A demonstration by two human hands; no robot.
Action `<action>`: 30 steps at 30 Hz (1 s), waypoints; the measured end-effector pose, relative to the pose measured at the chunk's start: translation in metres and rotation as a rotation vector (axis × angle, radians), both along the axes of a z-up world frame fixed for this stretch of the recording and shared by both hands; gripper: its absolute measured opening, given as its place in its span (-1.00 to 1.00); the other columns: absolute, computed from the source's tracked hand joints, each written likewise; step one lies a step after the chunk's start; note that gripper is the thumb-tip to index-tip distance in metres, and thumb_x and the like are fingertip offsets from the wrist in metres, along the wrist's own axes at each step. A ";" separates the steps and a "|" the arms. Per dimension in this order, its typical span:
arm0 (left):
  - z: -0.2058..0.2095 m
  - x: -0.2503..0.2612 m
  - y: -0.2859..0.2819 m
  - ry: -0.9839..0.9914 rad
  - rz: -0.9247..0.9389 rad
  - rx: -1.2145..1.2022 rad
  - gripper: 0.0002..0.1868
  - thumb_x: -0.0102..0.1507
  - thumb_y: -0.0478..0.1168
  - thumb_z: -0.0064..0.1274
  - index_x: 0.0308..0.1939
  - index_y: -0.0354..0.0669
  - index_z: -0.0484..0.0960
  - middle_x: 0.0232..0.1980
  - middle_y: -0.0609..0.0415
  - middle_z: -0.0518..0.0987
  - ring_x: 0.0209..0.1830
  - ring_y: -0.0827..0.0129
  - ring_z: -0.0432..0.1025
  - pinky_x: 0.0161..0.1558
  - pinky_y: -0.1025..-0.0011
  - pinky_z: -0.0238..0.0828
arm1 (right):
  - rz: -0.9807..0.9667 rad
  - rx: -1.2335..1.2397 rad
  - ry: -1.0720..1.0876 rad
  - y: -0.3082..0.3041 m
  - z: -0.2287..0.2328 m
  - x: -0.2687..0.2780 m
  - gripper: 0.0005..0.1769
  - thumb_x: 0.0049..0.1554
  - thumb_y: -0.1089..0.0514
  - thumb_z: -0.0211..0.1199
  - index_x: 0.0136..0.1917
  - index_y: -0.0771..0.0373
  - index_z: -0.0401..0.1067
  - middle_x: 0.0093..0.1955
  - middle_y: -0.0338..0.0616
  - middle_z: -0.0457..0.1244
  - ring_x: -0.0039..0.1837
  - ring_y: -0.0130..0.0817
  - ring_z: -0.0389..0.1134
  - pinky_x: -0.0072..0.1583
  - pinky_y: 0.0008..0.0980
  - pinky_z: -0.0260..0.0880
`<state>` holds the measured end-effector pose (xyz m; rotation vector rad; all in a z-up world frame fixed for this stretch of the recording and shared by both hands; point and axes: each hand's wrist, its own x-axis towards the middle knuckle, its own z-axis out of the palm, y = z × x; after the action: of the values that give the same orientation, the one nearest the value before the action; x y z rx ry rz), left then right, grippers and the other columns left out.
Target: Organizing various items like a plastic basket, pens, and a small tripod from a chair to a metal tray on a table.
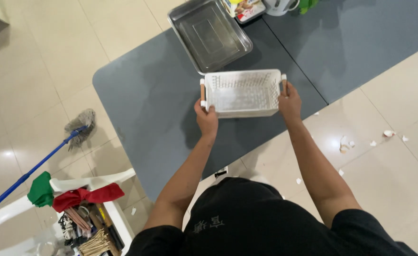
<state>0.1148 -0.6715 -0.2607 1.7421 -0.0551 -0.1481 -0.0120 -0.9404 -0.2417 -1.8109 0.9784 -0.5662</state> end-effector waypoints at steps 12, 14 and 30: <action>-0.005 0.015 -0.123 0.109 0.002 -0.002 -0.50 0.31 -0.23 0.08 0.33 -0.20 0.39 0.01 -0.10 0.62 -0.03 0.25 0.53 0.05 0.32 0.47 | -0.046 0.163 -0.128 -0.140 -0.005 0.039 -0.34 0.08 0.42 0.10 0.46 0.27 0.34 0.15 -0.13 0.38 0.15 -0.38 0.42 0.19 -0.40 0.40; -0.012 0.019 -0.157 0.075 0.026 -0.001 -0.50 0.31 -0.24 0.09 0.32 -0.22 0.39 0.04 -0.08 0.61 0.00 0.26 0.52 0.07 0.33 0.45 | -0.019 0.135 -0.113 -0.184 -0.025 0.054 -0.35 0.08 0.42 0.10 0.46 0.27 0.36 0.13 -0.12 0.38 0.13 -0.38 0.42 0.20 -0.40 0.40; -0.067 0.110 -0.374 0.249 0.277 -0.099 -0.47 0.22 -0.28 0.14 0.27 -0.24 0.43 0.00 -0.05 0.61 -0.05 0.31 0.48 0.01 0.36 0.41 | 0.331 0.221 -0.152 -0.439 -0.091 0.196 -0.32 0.12 0.42 0.23 0.51 0.26 0.31 0.21 -0.18 0.35 0.15 -0.48 0.38 0.21 -0.47 0.37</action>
<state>0.2243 -1.0453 -0.3275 1.6027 0.3537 -0.1547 0.1838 -1.3798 -0.3331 -1.6586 0.5957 -0.3675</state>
